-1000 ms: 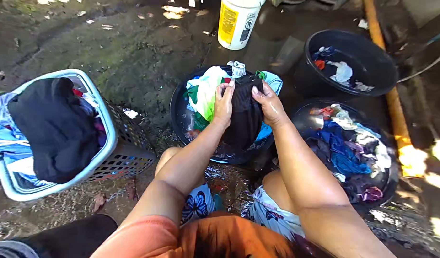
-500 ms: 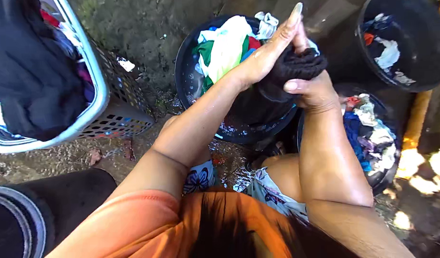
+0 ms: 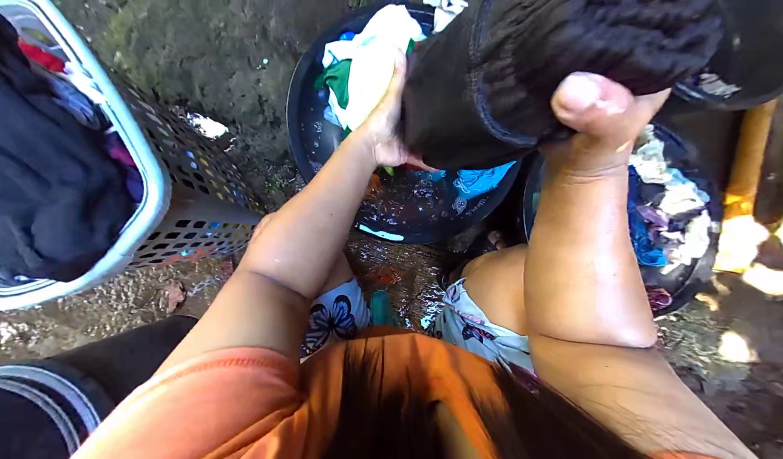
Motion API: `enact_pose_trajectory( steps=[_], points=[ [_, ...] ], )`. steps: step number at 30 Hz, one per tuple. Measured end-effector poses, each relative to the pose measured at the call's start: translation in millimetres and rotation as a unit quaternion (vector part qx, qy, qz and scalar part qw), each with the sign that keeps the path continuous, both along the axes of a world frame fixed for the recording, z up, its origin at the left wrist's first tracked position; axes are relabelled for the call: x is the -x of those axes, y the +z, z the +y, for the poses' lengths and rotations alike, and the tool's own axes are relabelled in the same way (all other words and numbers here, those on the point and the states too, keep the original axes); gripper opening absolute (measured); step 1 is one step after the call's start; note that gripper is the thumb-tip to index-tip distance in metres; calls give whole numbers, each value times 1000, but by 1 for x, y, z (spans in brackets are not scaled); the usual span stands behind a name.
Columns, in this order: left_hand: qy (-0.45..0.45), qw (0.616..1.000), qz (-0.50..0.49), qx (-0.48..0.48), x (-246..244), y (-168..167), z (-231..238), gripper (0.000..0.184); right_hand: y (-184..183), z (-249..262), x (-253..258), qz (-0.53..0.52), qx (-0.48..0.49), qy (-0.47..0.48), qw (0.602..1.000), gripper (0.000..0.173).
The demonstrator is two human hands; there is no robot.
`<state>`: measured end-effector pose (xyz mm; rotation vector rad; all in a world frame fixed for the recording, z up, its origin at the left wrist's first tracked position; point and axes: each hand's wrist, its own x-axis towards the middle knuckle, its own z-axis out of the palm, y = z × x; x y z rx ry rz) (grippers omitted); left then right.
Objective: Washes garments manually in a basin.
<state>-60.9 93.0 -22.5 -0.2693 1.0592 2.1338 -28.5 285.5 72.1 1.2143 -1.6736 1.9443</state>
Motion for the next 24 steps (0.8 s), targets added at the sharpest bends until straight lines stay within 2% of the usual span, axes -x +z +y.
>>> enact_pose_trajectory(
  steps=[3, 5, 7, 9, 12, 13, 14, 16, 18, 20, 24],
  points=[
    [103, 977, 83, -165, -1, 6, 10, 96, -7, 13, -3, -10, 64, 53, 997, 27],
    [203, 952, 112, -201, 0, 19, 19, 79, -10, 21, 3, -34, 109, 95, 989, 23],
    [287, 930, 137, -186, 2, 28, 25, 58, -18, 30, 14, -89, 174, 84, 977, 25],
    [348, 911, 163, -151, 9, 31, 27, 40, -27, 41, 29, -169, 230, 83, 955, 40],
    [428, 878, 196, -82, 15, 33, 32, 19, -42, 51, 43, -336, 224, 14, 915, 47],
    [431, 871, 226, -64, 13, 31, 34, 21, -48, 50, 45, -401, 228, -25, 887, 45],
    [423, 864, 271, -40, 10, 29, 36, 31, -55, 50, 48, -460, 233, -66, 854, 41],
    [369, 830, 417, 20, 4, 27, 36, 48, -70, 45, 55, -551, 222, -126, 794, 39],
    [278, 772, 563, 96, -6, 30, 32, 40, -80, 40, 56, -624, 178, -141, 748, 38],
    [194, 717, 645, 179, -20, 34, 35, 32, -98, 37, 58, -648, 134, -111, 741, 35],
    [79, 663, 709, 229, -48, 18, 47, 20, -120, 29, 49, -641, -2, -52, 766, 29]
  ],
)
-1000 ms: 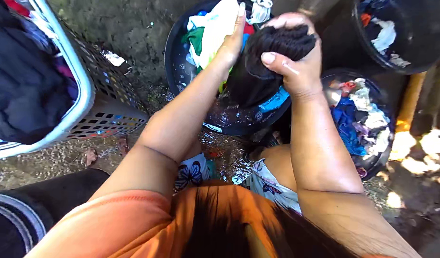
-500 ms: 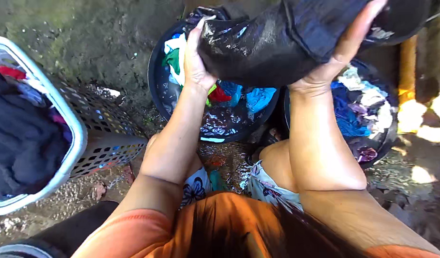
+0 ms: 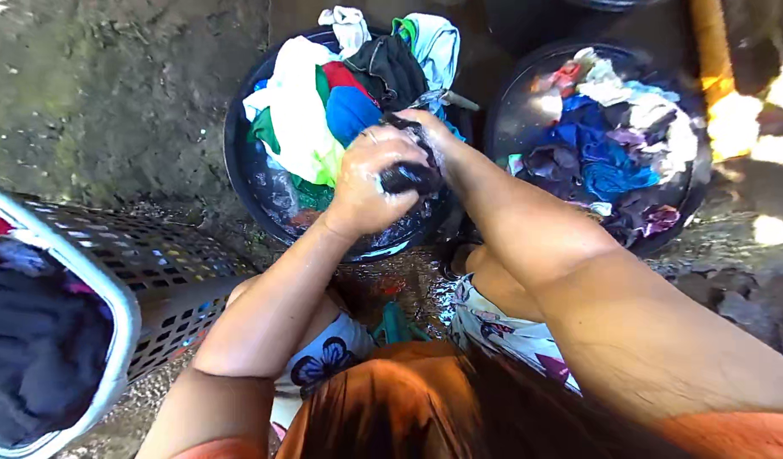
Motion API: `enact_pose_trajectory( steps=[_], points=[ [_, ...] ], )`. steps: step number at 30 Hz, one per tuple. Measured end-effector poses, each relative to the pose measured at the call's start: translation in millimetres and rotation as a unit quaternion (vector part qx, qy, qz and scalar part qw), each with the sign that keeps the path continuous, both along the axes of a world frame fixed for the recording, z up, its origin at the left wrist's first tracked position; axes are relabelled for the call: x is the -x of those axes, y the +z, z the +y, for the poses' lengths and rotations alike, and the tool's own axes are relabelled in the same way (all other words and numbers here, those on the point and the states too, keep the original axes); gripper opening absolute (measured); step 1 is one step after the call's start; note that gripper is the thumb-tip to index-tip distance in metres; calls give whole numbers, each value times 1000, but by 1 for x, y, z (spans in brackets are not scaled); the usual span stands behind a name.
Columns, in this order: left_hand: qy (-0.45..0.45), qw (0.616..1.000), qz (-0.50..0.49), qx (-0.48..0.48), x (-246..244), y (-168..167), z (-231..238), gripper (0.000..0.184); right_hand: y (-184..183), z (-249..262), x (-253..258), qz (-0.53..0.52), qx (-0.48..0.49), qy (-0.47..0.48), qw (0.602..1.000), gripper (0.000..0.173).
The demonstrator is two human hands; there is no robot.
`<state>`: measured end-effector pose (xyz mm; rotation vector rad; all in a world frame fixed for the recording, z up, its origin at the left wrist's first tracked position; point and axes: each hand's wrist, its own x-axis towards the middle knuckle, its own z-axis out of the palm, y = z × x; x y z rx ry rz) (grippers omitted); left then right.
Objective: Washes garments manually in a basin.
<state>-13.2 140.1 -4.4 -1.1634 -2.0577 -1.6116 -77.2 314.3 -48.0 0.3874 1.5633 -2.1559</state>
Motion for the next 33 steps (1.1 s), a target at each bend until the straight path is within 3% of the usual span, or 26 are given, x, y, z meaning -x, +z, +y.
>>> enact_pose_trajectory(
  steps=[4, 12, 18, 21, 24, 26, 27, 29, 31, 33],
  points=[
    [-28, 992, 77, 94, -31, -21, 12, 18, -14, -14, -8, 67, -133, 134, 980, 26],
    [-54, 959, 121, 251, -81, -48, 35, 14, -11, -55, -34, -5, -342, 282, 896, 39],
    [-130, 925, 120, 335, -100, -77, 41, 13, -33, -63, -51, -29, -414, 273, 868, 50],
    [-139, 933, 130, 307, -97, -80, 38, 14, -29, -54, -52, -24, -424, 236, 874, 50],
    [-24, 983, 127, 133, -56, -58, 17, 24, -1, -21, -30, 32, -327, 103, 939, 41],
    [104, 994, 26, 7, -26, -33, -12, 32, 36, 8, -17, 129, -210, -2, 969, 35],
    [196, 979, -28, -47, -14, -21, -27, 38, 57, 20, -13, 205, -150, -31, 967, 32],
    [345, 933, -66, -76, 4, -4, -51, 70, 94, 27, -10, 367, -53, -70, 926, 31],
    [383, 923, 9, -41, 1, 2, -53, 105, 109, 20, -17, 439, -69, -103, 890, 36],
    [356, 934, 27, 26, -18, 11, -31, 126, 119, -14, -32, 507, -114, -94, 849, 25]
  ],
)
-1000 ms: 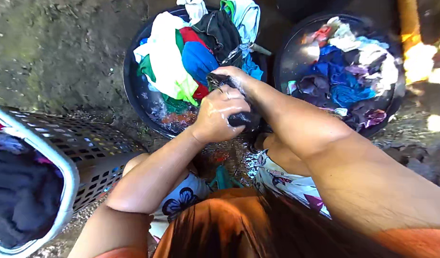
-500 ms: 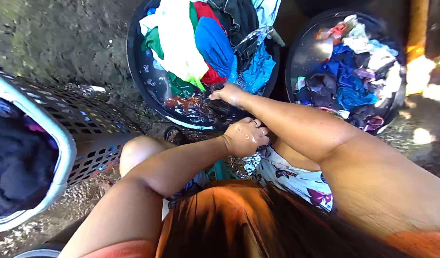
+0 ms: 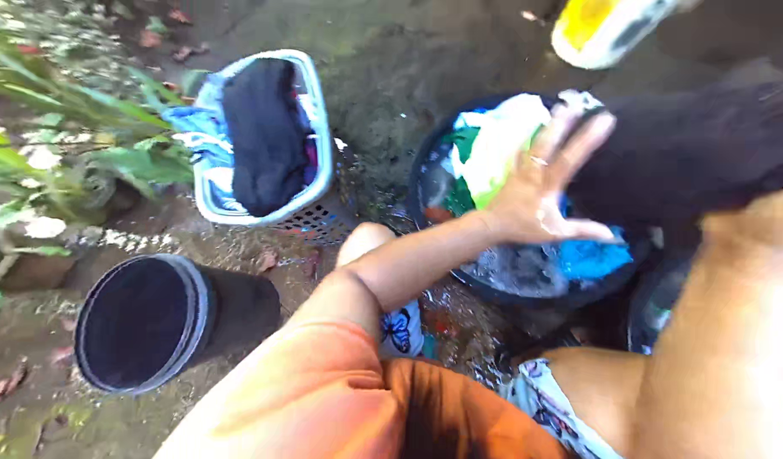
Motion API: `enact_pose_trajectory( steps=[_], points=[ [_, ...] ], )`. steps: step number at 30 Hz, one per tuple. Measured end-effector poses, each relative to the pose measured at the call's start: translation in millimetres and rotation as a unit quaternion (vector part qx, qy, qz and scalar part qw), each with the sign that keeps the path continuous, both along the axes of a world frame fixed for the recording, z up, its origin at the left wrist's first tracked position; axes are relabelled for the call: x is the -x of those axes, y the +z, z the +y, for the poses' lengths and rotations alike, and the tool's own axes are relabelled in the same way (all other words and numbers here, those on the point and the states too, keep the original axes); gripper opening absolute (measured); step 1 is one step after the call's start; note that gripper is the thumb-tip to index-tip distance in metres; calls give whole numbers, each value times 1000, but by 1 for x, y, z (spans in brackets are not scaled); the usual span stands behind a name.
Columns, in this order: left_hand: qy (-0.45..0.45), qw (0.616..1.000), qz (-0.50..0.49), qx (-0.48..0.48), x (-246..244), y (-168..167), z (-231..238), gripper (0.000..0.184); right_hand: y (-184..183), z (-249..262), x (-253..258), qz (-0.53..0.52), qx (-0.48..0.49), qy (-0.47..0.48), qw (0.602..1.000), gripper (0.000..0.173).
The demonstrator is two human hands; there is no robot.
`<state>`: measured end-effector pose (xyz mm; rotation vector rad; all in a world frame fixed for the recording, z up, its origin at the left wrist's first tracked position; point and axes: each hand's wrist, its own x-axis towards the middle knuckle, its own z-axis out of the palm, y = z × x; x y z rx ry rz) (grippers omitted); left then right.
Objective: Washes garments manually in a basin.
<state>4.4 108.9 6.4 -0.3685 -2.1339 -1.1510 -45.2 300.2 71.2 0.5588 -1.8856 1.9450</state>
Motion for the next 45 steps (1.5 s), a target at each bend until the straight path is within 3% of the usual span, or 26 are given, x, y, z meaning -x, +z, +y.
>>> enact_pose_trajectory(
  steps=[1, 3, 6, 8, 9, 11, 13, 15, 16, 18, 19, 21, 22, 25, 26, 29, 32, 34, 36, 39, 42, 44, 45],
  points=[
    [-16, 1000, -4, 4, -5, 1, 10, 128, 4, -18, -10, 20, -36, 33, 999, 25],
    [-61, 993, 38, -92, -9, -4, 14, 118, 16, -46, -31, 44, -92, 100, 990, 31],
    [-68, 981, 27, -182, -17, 7, -13, 111, 21, -57, -30, 46, -81, 222, 971, 83],
    [-41, 973, 6, -228, -28, 35, -42, 112, 22, -58, -28, -31, -16, 228, 973, 102],
    [-25, 967, 23, -253, -32, 50, -59, 111, 21, -55, -26, -62, 22, 217, 974, 97],
    [16, 959, 77, -274, -34, 84, -102, 110, 14, -39, -17, -80, 43, 169, 981, 72],
    [92, 964, 88, -233, -41, 126, -158, 109, 4, -19, -6, -112, 31, 108, 987, 55],
    [201, 968, 14, -149, -53, 172, -220, 103, -5, -2, 4, -183, 26, 51, 981, 49],
    [253, 961, -36, -106, -59, 192, -249, 90, -10, 6, 8, -219, 26, 32, 975, 46],
    [339, 929, -145, -20, -64, 220, -302, 68, -17, 16, 12, -282, -3, -2, 959, 45],
    [375, 905, -202, 13, -62, 223, -328, 73, -19, 18, 10, -305, -27, -18, 952, 45],
    [420, 860, -285, 41, -46, 189, -381, 107, -20, 13, 5, -336, -94, -45, 936, 45],
    [438, 830, -341, 48, -35, 155, -401, 123, -23, 8, 4, -343, -130, -51, 929, 46],
    [476, 729, -488, 68, -6, 17, -441, 125, -37, -18, 2, -369, -244, -41, 896, 52],
    [467, 702, -528, 98, 8, -7, -456, 123, -45, -29, 1, -387, -280, -29, 878, 52],
    [415, 660, -602, 173, 41, -28, -469, 114, -91, -47, 0, -433, -396, 70, 807, 48],
    [447, 630, -604, 197, 57, -28, -477, 108, -153, -80, 15, -313, -531, 217, 757, 38],
    [465, 642, -578, 196, 54, -30, -477, 117, -187, -124, 20, -232, -561, 262, 750, 34],
    [468, 704, -503, 177, 42, -22, -471, 123, -222, -167, 20, -189, -557, 269, 763, 44],
    [472, 788, -340, 200, 25, -18, -460, 102, -265, -190, 8, -216, -600, 239, 733, 65],
    [376, 851, -241, 277, 26, 0, -389, 68, -262, -172, -3, -291, -645, 232, 667, 49],
    [242, 868, -292, 321, 32, 7, -301, 50, -257, -157, -14, -326, -660, 225, 639, 40],
    [176, 849, -342, 362, 35, 12, -253, 42, -257, -150, -17, -317, -675, 229, 626, 38]
  ],
)
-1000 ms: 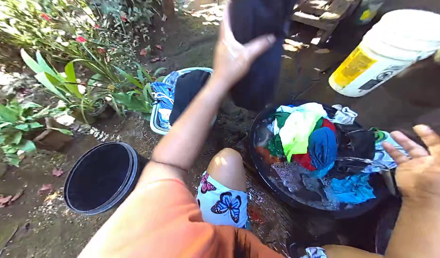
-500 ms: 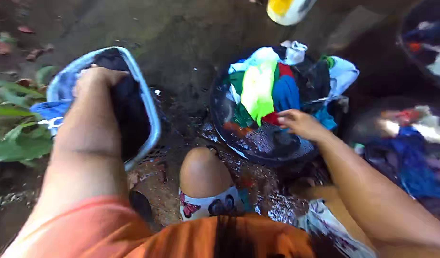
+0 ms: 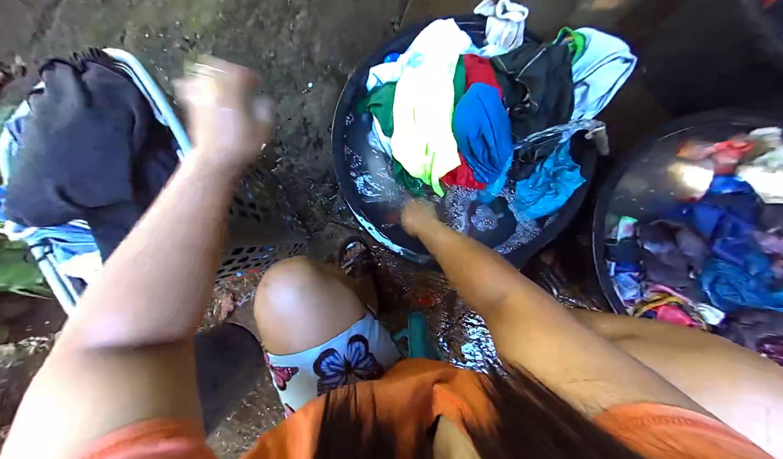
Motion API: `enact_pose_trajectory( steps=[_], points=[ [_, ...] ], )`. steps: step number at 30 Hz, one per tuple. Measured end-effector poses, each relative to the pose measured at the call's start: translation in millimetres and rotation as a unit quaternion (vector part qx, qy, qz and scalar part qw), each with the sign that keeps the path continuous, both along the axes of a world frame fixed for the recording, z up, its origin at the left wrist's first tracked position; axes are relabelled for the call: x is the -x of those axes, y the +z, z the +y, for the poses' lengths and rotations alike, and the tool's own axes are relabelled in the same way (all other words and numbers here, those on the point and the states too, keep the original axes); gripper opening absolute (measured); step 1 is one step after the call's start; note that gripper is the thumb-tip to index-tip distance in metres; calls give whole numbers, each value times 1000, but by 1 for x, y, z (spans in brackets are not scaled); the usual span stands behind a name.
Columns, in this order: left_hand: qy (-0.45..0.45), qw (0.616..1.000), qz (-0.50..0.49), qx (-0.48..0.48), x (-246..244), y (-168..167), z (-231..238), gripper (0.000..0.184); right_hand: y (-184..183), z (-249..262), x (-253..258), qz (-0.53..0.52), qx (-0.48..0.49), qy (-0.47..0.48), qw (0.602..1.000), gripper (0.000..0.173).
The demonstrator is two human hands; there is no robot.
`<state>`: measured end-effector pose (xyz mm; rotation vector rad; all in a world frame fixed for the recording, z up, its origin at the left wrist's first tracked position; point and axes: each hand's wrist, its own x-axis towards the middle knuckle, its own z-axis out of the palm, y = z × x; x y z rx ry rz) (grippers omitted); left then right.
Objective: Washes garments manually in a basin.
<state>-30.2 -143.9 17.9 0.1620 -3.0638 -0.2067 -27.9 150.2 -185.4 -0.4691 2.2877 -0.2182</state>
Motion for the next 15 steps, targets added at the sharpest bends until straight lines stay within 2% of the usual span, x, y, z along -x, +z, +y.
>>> enact_pose_trajectory(
  steps=[1, 2, 3, 4, 5, 6, 8, 9, 10, 12, 15],
  points=[
    [-38, 992, -119, 32, 2, 10, 50, 37, -3, 7, -3, 17, -2, 34, 999, 36],
    [-81, 933, -344, 73, 16, 29, 96, 41, -7, 16, -6, 45, 9, 73, 996, 34],
    [-162, 875, -443, 106, 29, 8, 123, 45, -10, 25, -7, 66, 17, 111, 991, 30],
    [-247, 899, -354, 77, 24, -56, 128, 38, -5, 34, -7, 74, 19, 144, 987, 27],
    [-279, 894, -342, 69, 27, -109, 139, 35, 4, 44, -5, 78, 24, 162, 984, 26],
    [-268, 887, -368, 79, 30, -145, 153, 37, 16, 56, -1, 78, 31, 177, 981, 28],
    [-203, 888, -406, 79, 26, -191, 175, 52, 52, 87, 9, 58, 42, 190, 979, 31],
    [-172, 891, -412, 76, 17, -201, 182, 53, 71, 106, 14, 49, 58, 176, 981, 28],
    [-146, 898, -410, 68, 8, -204, 187, 45, 90, 125, 20, 46, 84, 147, 985, 24],
    [-107, 900, -420, 40, 1, -198, 192, 36, 136, 161, 30, 58, 129, 71, 987, 21],
    [-140, 897, -420, -13, 9, -187, 185, 31, 199, 196, 36, 150, 190, -31, 970, 24]
  ],
)
